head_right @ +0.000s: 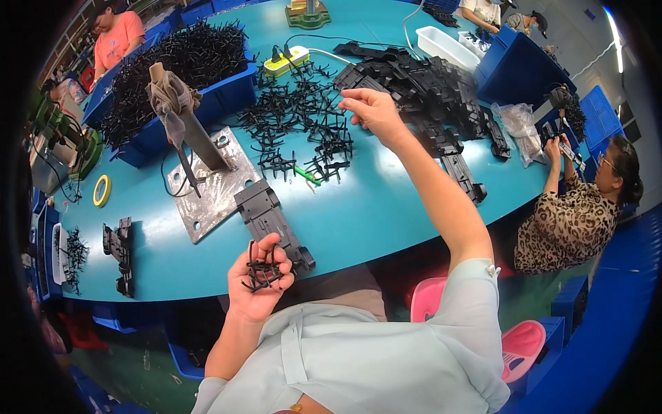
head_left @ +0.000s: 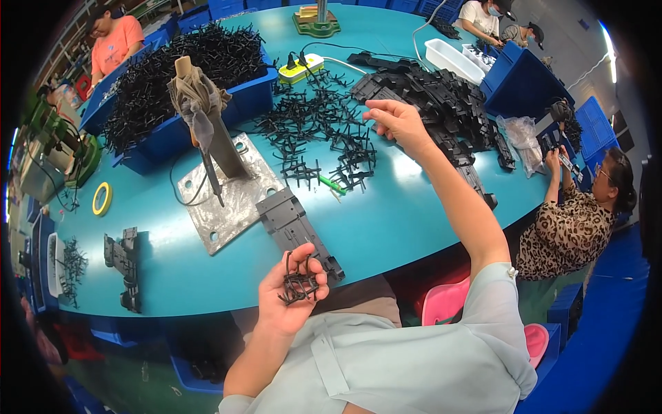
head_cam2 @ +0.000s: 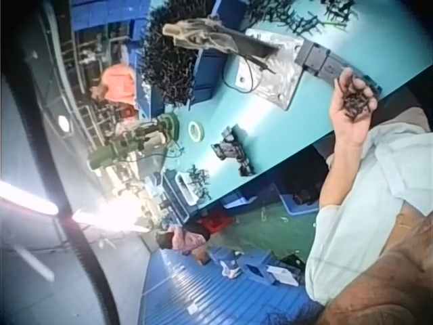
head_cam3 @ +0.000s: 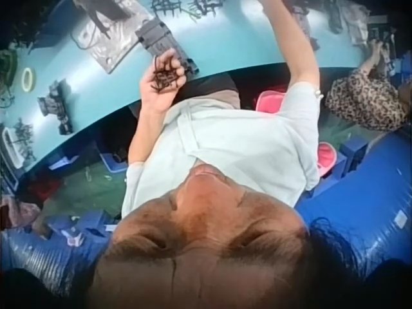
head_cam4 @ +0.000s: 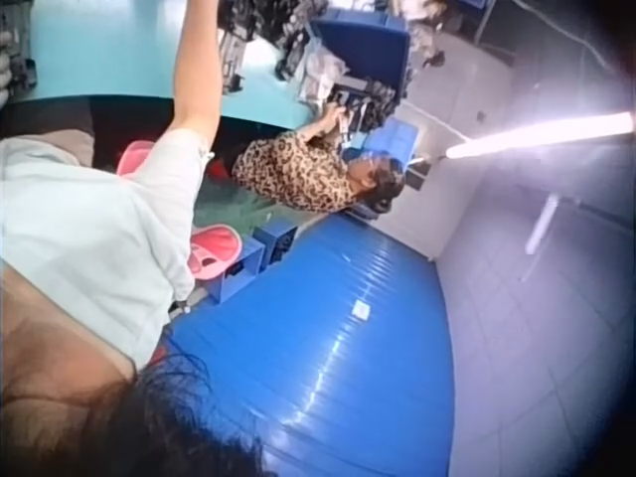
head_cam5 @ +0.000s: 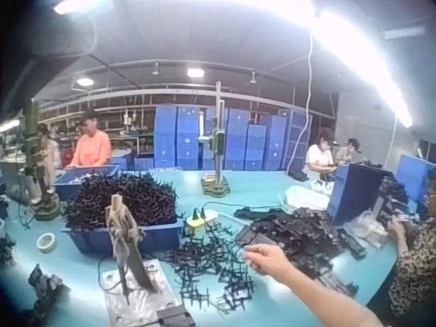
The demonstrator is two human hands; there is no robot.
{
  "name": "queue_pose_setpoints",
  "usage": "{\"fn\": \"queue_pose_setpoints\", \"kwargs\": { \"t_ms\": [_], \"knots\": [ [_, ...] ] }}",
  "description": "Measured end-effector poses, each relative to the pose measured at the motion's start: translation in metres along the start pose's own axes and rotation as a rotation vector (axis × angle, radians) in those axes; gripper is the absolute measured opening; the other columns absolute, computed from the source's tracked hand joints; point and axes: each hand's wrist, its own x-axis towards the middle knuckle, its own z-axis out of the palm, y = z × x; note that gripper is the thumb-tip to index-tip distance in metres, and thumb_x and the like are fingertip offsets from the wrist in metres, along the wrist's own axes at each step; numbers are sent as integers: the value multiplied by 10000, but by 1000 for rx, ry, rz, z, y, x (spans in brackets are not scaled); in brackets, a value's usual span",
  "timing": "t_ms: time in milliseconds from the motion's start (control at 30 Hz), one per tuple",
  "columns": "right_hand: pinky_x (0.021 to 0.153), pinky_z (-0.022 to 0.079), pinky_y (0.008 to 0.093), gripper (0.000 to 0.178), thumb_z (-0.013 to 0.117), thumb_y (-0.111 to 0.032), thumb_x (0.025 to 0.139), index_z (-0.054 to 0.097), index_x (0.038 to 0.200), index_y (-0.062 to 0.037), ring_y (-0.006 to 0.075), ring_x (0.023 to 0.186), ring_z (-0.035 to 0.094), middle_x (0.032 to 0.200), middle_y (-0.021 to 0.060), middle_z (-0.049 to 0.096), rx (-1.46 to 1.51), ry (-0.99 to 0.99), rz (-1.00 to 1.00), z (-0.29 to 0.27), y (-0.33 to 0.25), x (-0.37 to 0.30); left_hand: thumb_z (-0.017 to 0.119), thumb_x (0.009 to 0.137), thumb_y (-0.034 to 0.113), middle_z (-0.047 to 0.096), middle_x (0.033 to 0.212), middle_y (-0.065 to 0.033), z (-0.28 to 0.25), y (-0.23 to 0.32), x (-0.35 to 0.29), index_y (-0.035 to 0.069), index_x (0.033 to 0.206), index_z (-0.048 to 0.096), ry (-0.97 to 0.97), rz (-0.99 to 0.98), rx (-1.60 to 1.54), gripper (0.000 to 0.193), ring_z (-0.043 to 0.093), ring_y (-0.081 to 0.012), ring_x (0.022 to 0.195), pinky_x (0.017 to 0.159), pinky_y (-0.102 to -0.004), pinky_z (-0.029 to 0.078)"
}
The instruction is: Assembling plastic axle components onto a toy truck chassis in a factory setting.
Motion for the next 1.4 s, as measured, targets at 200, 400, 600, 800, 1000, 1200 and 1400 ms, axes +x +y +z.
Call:
{"fn": "queue_pose_setpoints", "kwargs": {
  "t_ms": [200, 400, 600, 800, 1000, 1200, 1400],
  "knots": [
    [588, 448, 209, 188, 697, -137, 819, 678, 967, -23, 43, 673, 547, 841, 12, 677, -400, -257, -228, -6, 21, -38, 437, 972, 308, 644, 929, -123, 0, 3, -3, 35, 1182, 578, -7, 5, -12, 372, 615, -260, 825, 625, -368, 478],
    [600, 481, 306, 154, 730, -142, 743, 675, 882, -108, 209, 653, 602, 825, 36, 615, -824, -202, -505, -1, 20, -73, 452, 964, 310, 643, 925, -123, 0, 4, -9, 33, 1171, 585, 1, 18, -5, 371, 615, -262, 821, 617, -366, 475],
    [604, 477, 291, 98, 704, -101, 770, 669, 860, -87, 170, 669, 591, 796, 32, 623, -702, -171, -440, -4, 29, -73, 464, 957, 314, 642, 921, -124, -3, 3, -9, 32, 1166, 588, -1, 16, -15, 372, 610, -262, 815, 612, -364, 472],
    [531, 385, 205, 138, 666, -145, 837, 641, 850, -9, 52, 592, 472, 772, 15, 619, -177, -206, 11, -12, 8, -69, 457, 961, 317, 641, 915, -123, -3, 3, -9, 35, 1163, 588, 11, 17, -28, 371, 612, -264, 813, 617, -367, 477],
    [473, 318, 190, 177, 637, -171, 871, 607, 925, -6, 47, 536, 404, 758, 39, 570, 375, -255, 388, -13, 3, -71, 455, 964, 326, 640, 932, -133, -5, 2, -7, 35, 1179, 575, 0, 3, -26, 381, 618, -273, 833, 628, -376, 487],
    [508, 361, 206, 151, 639, -176, 873, 633, 870, -26, 60, 561, 458, 787, 24, 609, 268, -480, 262, 40, -26, -116, 451, 958, 423, 588, 1181, -184, 0, 1, -3, 54, 1256, 514, -58, -9, -13, 478, 599, -324, 1040, 770, -455, 529],
    [589, 463, 279, 91, 690, -43, 802, 676, 892, -53, 164, 679, 605, 783, 69, 635, -136, -594, -459, 81, -23, -152, 541, 874, 553, 486, 1333, -152, 23, -6, 5, 110, 1344, 423, 68, 68, 37, 657, 526, -299, 1167, 924, -504, 485]
  ]
}}
